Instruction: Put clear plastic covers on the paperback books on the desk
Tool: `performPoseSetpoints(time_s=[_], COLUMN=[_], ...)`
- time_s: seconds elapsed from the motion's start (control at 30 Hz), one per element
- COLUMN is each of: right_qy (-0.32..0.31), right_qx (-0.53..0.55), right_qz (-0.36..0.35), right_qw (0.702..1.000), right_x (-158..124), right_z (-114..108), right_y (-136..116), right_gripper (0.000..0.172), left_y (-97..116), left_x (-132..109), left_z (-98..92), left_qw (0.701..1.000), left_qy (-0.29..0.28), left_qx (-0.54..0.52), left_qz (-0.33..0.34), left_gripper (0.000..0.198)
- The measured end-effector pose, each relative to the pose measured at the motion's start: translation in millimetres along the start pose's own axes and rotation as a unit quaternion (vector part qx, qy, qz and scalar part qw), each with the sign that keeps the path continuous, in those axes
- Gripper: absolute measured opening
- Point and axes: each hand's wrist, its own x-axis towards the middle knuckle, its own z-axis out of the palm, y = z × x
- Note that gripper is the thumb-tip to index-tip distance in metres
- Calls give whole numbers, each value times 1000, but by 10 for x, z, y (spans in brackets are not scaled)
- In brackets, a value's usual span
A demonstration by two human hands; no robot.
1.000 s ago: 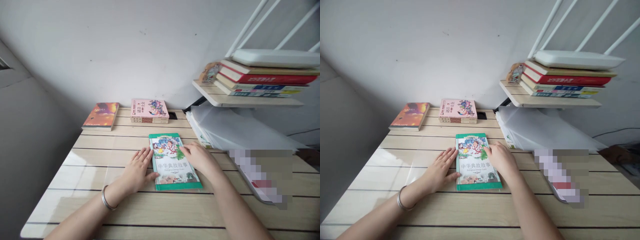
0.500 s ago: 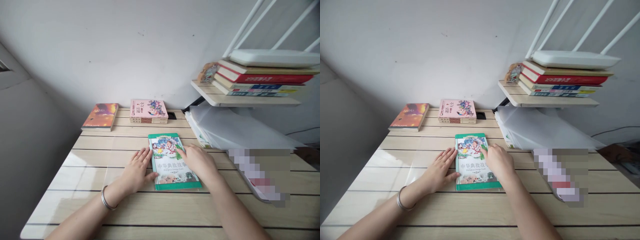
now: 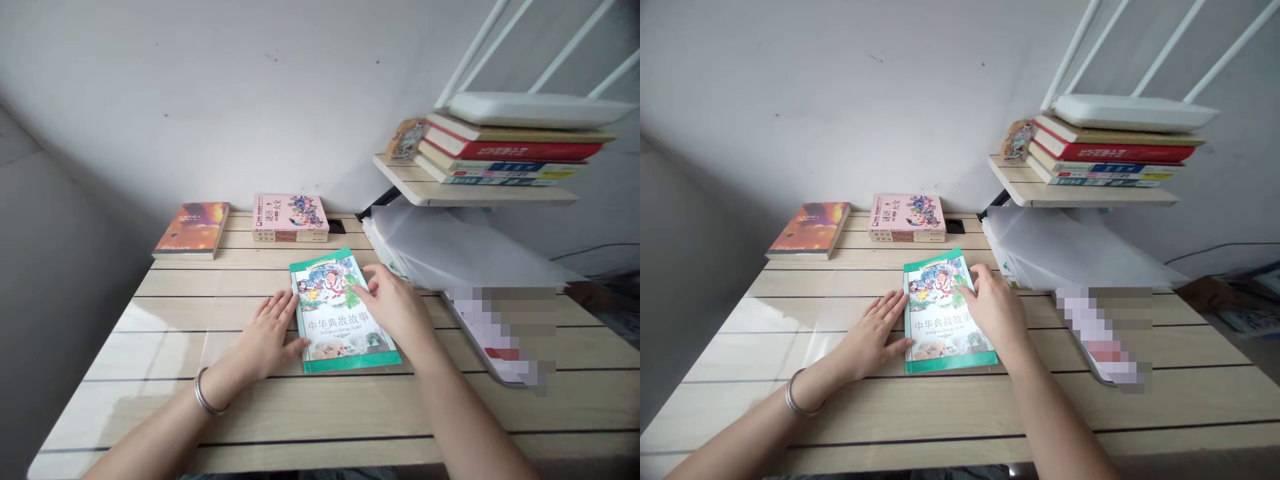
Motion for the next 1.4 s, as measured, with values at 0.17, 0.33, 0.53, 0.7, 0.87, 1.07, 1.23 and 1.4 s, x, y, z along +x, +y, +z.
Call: performPoseSetpoints(time_s=[0.17,0.33,0.53,0.7,0.87,1.07,1.23,1.4], right_qy=[-50,-145,-153,-168,-217,-214,-272,-336], right_qx=[85,132,199,313,477,554,534,450], right_qz=[19,53,55,72,56,35,-20,-95], right_qw=[995,979,966,932,850,804,800,822], right_x=[114,231,231,217,156,111,112,215], right_z=[80,161,126,70,-24,-71,-43,81], right_y=[149,270,307,274,64,-233,-419,-555], right_gripper=[32,22,29,44,48,42,56,59], left_y=[-15,5,35,28,-11,41,229,314], left_x=[-3,-8,-4,-2,-13,-93,-211,-291], left_z=[13,-23,-62,-18,-59,-351,-374,-366], left_qw=[1000,1000,1000,999,996,954,928,909], left_qy=[10,-1,-23,-11,10,156,70,49], left_qx=[2,-9,-20,-32,-87,-254,-366,-414], left_qz=[11,7,-7,-4,6,-27,6,-16], left_gripper=[77,75,76,76,72,36,50,49])
